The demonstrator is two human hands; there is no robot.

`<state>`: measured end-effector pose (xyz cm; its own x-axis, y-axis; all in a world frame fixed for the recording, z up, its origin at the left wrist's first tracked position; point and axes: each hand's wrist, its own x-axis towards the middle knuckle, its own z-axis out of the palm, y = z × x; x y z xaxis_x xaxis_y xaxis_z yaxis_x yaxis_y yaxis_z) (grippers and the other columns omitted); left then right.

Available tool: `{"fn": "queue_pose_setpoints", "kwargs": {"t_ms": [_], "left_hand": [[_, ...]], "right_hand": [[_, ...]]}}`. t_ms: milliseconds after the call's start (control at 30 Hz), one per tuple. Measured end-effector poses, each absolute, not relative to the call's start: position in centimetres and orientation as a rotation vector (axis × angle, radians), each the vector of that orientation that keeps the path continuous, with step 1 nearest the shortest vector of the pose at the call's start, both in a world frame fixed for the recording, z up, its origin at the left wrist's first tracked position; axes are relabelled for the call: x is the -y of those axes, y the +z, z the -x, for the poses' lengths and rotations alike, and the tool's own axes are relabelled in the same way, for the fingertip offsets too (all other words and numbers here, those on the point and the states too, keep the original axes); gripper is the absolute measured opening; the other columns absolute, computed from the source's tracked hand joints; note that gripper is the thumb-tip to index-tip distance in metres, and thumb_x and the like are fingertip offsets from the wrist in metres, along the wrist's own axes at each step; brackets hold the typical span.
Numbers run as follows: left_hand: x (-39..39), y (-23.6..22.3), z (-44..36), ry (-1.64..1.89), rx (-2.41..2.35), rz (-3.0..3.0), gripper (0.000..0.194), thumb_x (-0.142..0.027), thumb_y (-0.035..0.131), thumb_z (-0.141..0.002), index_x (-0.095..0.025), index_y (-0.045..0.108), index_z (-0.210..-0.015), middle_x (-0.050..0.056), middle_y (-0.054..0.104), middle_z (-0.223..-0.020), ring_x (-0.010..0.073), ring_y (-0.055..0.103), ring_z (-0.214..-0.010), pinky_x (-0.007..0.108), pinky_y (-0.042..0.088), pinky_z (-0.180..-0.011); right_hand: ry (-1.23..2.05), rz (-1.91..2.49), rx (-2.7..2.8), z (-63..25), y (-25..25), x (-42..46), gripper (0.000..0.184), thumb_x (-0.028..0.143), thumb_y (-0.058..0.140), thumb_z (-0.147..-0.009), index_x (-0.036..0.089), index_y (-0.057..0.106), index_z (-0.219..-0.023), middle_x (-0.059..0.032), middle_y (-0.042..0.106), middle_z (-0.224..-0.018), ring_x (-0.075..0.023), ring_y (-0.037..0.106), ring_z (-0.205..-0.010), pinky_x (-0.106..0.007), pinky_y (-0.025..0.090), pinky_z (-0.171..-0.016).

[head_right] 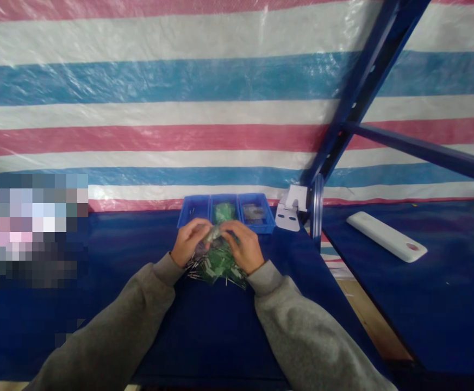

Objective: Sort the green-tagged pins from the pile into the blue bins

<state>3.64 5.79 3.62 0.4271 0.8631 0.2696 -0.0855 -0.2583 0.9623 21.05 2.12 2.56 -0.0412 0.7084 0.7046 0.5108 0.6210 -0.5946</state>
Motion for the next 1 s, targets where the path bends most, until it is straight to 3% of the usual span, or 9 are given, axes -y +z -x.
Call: {"fn": "queue_pose_setpoints", "kwargs": {"t_ms": [100,200,333,433,533,733,867,1000], "left_hand": [[-5.93,3.50,-3.58,1.112,-0.703,-1.716,0.034,-0.045,0.058,-0.082,-0.011,0.062,-0.086,0.006,0.059,-0.079,0.0129,0.057,-0.070,0.024,0.046,-0.063],[-5.96,3.29,-3.66,1.125,-0.739,-1.777,0.030,-0.039,0.070,-0.072,-0.012,0.062,-0.082,0.008,0.060,-0.091,0.0166,0.058,-0.084,0.025,0.048,-0.070],[-5.63,3.18,-3.88,1.000,-0.694,-1.539,0.042,-0.034,0.071,-0.073,-0.015,0.054,-0.106,0.003,0.063,-0.080,0.0122,0.059,-0.065,0.027,0.050,-0.065],[-5.48,3.31,-3.98,0.975,-0.676,-1.508,0.032,-0.033,0.072,-0.071,-0.012,0.057,-0.091,0.000,0.060,-0.070,0.0104,0.057,-0.059,0.024,0.048,-0.061],[-5.64,3.42,-3.93,0.991,-0.694,-1.503,0.026,-0.032,0.071,-0.071,-0.011,0.058,-0.080,0.000,0.060,-0.067,0.0101,0.056,-0.059,0.023,0.047,-0.058],[-6.12,3.24,-3.74,1.014,-0.667,-1.394,0.044,-0.029,0.071,-0.072,-0.017,0.046,-0.106,-0.006,0.057,-0.058,0.0083,0.053,-0.046,0.020,0.043,-0.049],[-5.93,3.20,-3.82,0.978,-0.635,-1.379,0.054,-0.034,0.069,-0.074,-0.020,0.038,-0.116,-0.008,0.055,-0.054,0.0074,0.050,-0.041,0.018,0.039,-0.046],[-5.89,3.30,-3.63,0.975,-0.682,-1.487,0.039,-0.046,0.057,-0.083,-0.016,0.051,-0.108,-0.004,0.052,-0.055,0.0081,0.047,-0.044,0.020,0.037,-0.047]], "right_hand": [[0.232,1.114,1.622,-21.14,2.20,-2.22,0.015,0.031,0.052,-0.088,0.021,0.062,-0.084,-0.0029,0.066,-0.077,-0.0172,0.062,-0.073,-0.031,0.050,-0.072],[0.289,1.124,1.547,-21.14,1.95,-2.32,0.012,0.032,0.057,-0.085,0.021,0.061,-0.087,-0.0011,0.065,-0.074,-0.0157,0.060,-0.066,-0.030,0.049,-0.067],[0.462,1.043,1.449,-20.87,2.00,-2.36,0.022,0.032,0.060,-0.083,0.021,0.055,-0.102,0.0014,0.064,-0.070,-0.0132,0.059,-0.055,-0.027,0.050,-0.059],[0.498,1.029,1.456,-20.71,2.18,-2.26,0.024,0.031,0.061,-0.082,0.021,0.054,-0.103,0.0019,0.065,-0.068,-0.0132,0.059,-0.054,-0.027,0.051,-0.058],[0.428,1.038,1.482,-20.80,2.37,-2.09,0.018,0.028,0.055,-0.086,0.021,0.057,-0.103,-0.0012,0.066,-0.078,-0.0137,0.061,-0.061,-0.029,0.052,-0.063],[0.186,0.964,1.695,-21.15,2.41,-1.99,0.027,0.018,0.048,-0.087,0.025,0.063,-0.108,-0.0091,0.054,-0.117,-0.0211,0.057,-0.100,-0.037,0.053,-0.079],[0.133,0.949,1.774,-21.09,2.20,-2.17,0.026,0.016,0.049,-0.086,0.026,0.065,-0.103,-0.0085,0.053,-0.118,-0.0219,0.055,-0.105,-0.039,0.051,-0.084],[0.125,0.982,1.730,-21.09,2.27,-2.23,0.015,0.022,0.050,-0.088,0.023,0.064,-0.094,-0.0078,0.060,-0.110,-0.0217,0.057,-0.104,-0.040,0.047,-0.090]]}}
